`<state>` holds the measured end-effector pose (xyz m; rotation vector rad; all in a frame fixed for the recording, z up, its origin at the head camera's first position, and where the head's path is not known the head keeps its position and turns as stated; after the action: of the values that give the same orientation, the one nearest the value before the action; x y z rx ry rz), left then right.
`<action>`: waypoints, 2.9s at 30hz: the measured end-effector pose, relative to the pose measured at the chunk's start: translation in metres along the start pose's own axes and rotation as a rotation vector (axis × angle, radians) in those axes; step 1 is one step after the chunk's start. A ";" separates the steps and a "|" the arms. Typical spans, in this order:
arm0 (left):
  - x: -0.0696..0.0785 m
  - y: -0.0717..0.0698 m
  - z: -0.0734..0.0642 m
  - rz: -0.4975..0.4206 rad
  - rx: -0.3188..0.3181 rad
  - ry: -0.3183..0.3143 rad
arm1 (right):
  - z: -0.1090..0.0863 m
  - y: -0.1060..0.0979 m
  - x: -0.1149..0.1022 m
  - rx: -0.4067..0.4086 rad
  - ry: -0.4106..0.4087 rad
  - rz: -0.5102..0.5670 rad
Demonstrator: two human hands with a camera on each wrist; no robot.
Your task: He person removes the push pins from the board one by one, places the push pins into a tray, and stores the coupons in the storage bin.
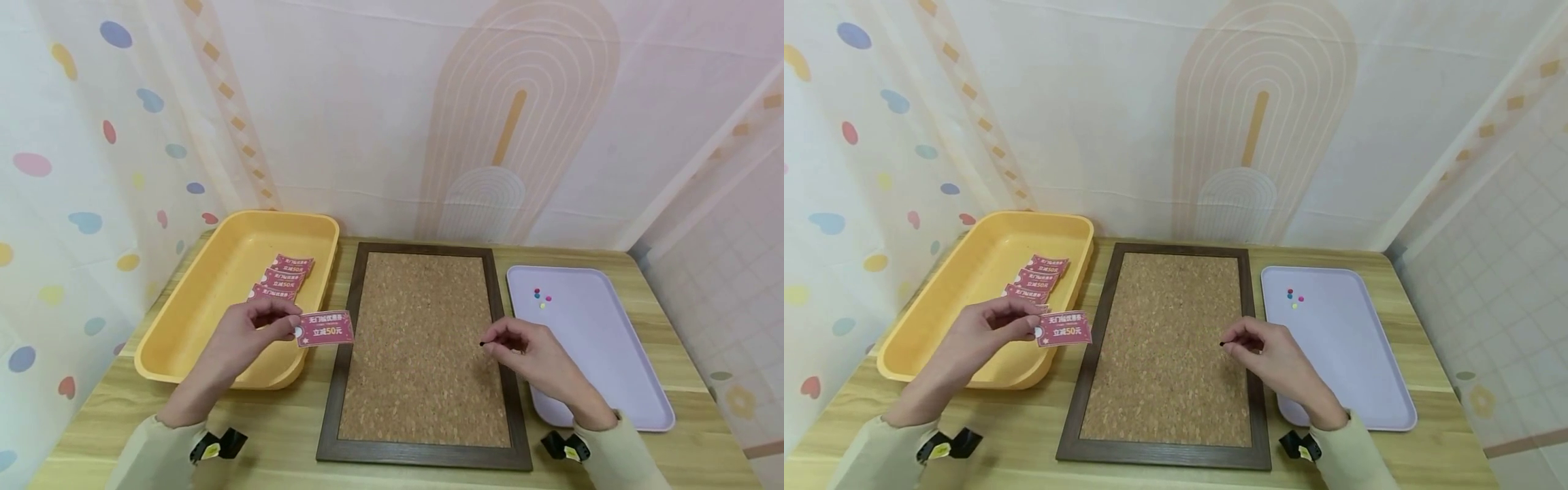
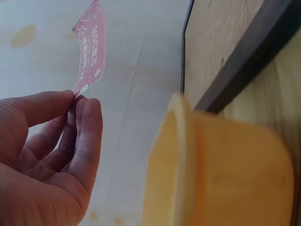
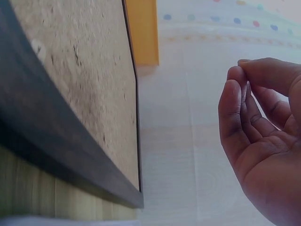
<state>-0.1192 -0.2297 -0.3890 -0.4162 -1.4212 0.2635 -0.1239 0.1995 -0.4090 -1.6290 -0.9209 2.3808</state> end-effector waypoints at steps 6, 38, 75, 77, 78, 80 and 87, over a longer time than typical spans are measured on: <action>-0.009 -0.022 -0.002 0.074 0.051 0.030 | -0.005 -0.010 0.005 0.043 -0.001 -0.005; -0.084 -0.088 0.033 0.360 -0.202 -0.162 | -0.010 -0.068 0.035 0.109 0.069 -0.151; -0.103 -0.093 0.029 0.439 -0.224 -0.189 | 0.028 -0.090 0.111 -0.099 0.278 -0.382; -0.100 -0.094 0.028 0.447 -0.202 -0.172 | 0.028 -0.090 0.112 -0.099 0.279 -0.382; -0.098 -0.095 0.027 0.449 -0.188 -0.165 | 0.028 -0.090 0.112 -0.099 0.280 -0.382; -0.093 -0.096 0.026 0.468 -0.164 -0.143 | 0.028 -0.091 0.111 -0.094 0.279 -0.386; -0.073 -0.093 0.023 0.530 -0.054 -0.101 | 0.024 -0.097 0.098 -0.020 0.280 -0.409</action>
<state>-0.1583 -0.3409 -0.4120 -0.8333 -1.3989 0.6821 -0.2092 0.3084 -0.4309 -1.5477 -1.0973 1.8285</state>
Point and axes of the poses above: each hand's wrist, its own z-axis towards the middle knuckle, its own y-axis out of the palm, x = y × z, the point moved 3 cm from there along z, towards the middle knuckle, and after that the axes turned 1 degree about z, right-handed, at the moved point
